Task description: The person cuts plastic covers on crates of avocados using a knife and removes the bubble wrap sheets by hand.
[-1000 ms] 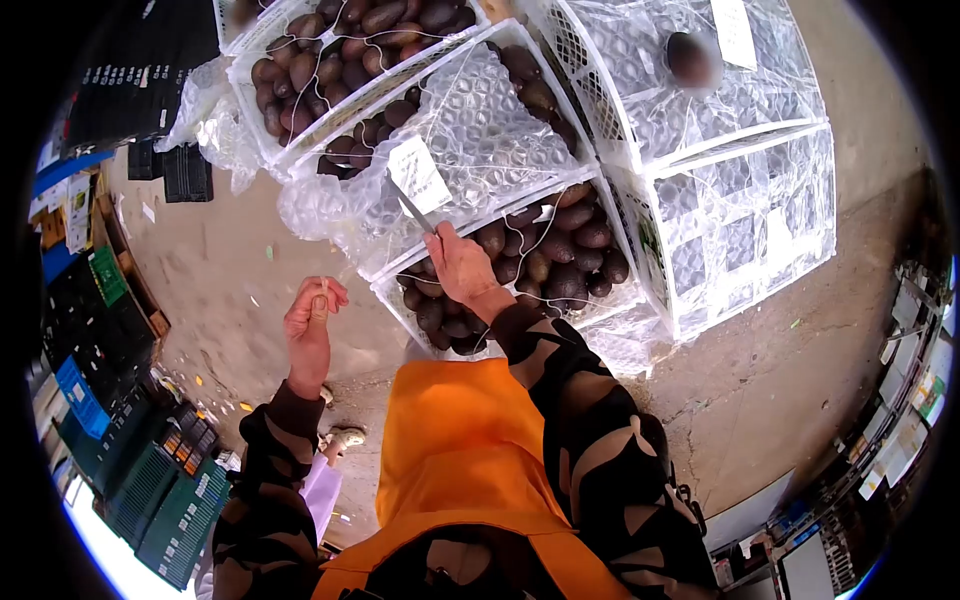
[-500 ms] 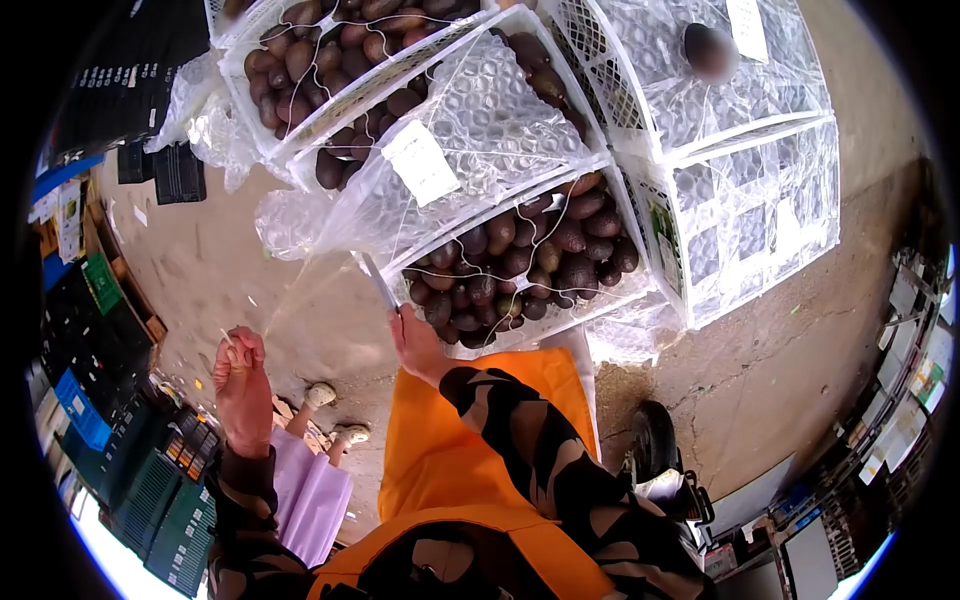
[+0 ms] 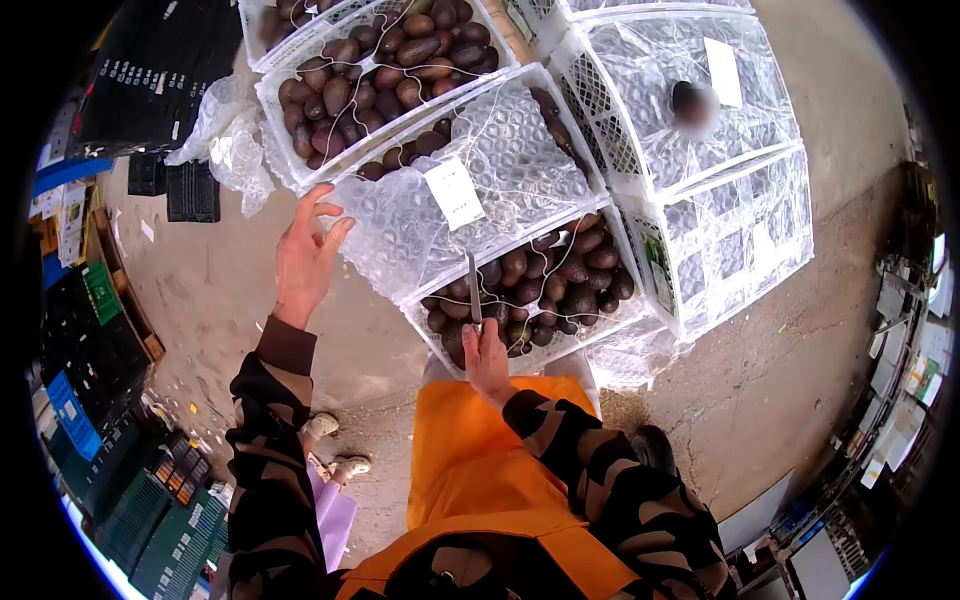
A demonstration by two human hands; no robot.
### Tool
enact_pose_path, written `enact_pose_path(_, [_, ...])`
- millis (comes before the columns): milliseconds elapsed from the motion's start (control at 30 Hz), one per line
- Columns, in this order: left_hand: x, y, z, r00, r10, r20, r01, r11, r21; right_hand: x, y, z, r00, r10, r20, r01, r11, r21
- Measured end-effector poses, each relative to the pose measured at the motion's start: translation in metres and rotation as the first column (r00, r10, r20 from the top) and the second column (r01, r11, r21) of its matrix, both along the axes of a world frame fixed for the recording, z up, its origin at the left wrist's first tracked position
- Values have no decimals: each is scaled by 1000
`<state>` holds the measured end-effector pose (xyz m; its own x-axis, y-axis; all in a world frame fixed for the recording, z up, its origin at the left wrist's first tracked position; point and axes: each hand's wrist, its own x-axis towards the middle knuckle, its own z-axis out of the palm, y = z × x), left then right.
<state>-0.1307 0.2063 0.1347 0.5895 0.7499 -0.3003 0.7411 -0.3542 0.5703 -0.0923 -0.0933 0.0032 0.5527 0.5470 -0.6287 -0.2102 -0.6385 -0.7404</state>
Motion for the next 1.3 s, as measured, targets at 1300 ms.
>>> enact_pose_path(1300, [129, 9, -245, 999, -35, 26, 40, 968, -246, 251, 143, -64, 667, 309, 678, -255, 950, -182])
